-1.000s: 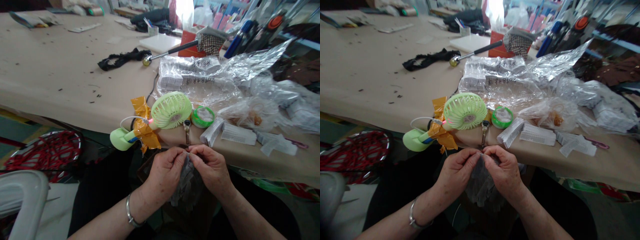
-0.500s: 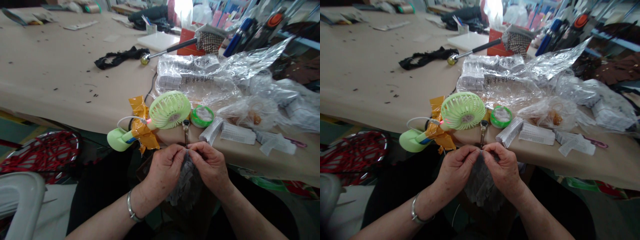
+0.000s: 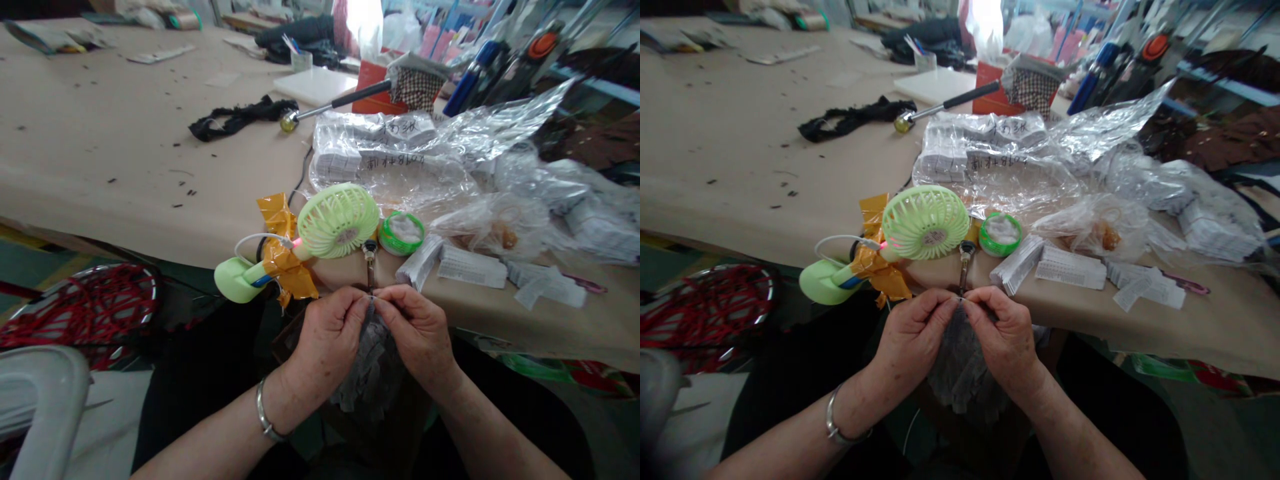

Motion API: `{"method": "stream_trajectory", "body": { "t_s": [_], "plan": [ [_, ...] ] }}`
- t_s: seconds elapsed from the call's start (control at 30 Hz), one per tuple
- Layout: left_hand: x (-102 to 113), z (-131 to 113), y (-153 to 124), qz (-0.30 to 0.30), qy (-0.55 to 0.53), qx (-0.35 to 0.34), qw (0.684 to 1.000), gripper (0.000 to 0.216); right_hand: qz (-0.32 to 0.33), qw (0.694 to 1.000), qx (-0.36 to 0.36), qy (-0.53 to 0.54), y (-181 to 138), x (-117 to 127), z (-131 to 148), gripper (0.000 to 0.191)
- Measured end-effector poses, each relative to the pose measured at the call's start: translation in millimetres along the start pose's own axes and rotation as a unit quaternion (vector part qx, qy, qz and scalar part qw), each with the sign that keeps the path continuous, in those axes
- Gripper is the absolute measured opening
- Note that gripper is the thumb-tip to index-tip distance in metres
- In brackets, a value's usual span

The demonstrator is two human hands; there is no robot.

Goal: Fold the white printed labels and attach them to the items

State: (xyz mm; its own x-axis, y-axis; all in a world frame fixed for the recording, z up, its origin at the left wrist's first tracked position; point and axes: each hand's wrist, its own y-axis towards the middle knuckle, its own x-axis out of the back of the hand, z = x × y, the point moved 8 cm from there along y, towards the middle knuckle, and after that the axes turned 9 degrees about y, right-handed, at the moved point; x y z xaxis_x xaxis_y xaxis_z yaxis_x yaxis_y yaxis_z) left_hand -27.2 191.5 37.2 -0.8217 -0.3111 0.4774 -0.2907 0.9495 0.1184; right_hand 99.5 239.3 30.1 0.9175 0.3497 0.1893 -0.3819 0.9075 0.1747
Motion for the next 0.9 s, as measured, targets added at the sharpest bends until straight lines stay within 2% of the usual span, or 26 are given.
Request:
{"method": "stream_trajectory", "body": {
  "t_s": [0.1,0.2,0.27,0.33,0.43,0.5,0.6,0.77,0.83,0.9],
  "plan": [
    [0,0,-9,0.017,0.004,-0.007,1.0,0.017,0.046,0.998,0.02,-0.048,-12,4,10,0.007],
    [-3,11,-16,0.033,0.009,0.008,0.999,0.018,0.058,0.98,0.118,-0.15,-21,22,29,0.006],
    [-4,24,-18,0.028,0.008,0.027,0.999,0.016,0.016,0.949,0.201,-0.241,-22,40,40,0.009],
    [-8,37,-19,0.024,0.017,0.045,0.999,0.022,-0.029,0.909,0.249,-0.333,-19,54,42,0.019],
    [-17,49,-22,0.044,0.033,0.062,0.997,0.022,-0.043,0.86,0.262,-0.436,-11,60,30,0.036],
    [-23,50,-25,0.062,0.024,0.063,0.996,0.018,-0.037,0.843,0.265,-0.467,-9,57,22,0.036],
    [-31,44,-28,0.086,-0.003,0.056,0.995,0.014,-0.049,0.841,0.289,-0.454,-12,58,19,0.03],
    [-48,27,-28,0.132,-0.058,0.058,0.988,0.016,-0.056,0.864,0.315,-0.39,-14,66,22,0.02],
    [-57,20,-26,0.151,-0.101,0.083,0.98,0.015,-0.057,0.874,0.322,-0.359,-15,69,25,0.018],
    [-70,15,-26,0.178,-0.201,0.152,0.951,0.015,-0.049,0.884,0.331,-0.328,-20,71,30,0.018]
  ]
}}
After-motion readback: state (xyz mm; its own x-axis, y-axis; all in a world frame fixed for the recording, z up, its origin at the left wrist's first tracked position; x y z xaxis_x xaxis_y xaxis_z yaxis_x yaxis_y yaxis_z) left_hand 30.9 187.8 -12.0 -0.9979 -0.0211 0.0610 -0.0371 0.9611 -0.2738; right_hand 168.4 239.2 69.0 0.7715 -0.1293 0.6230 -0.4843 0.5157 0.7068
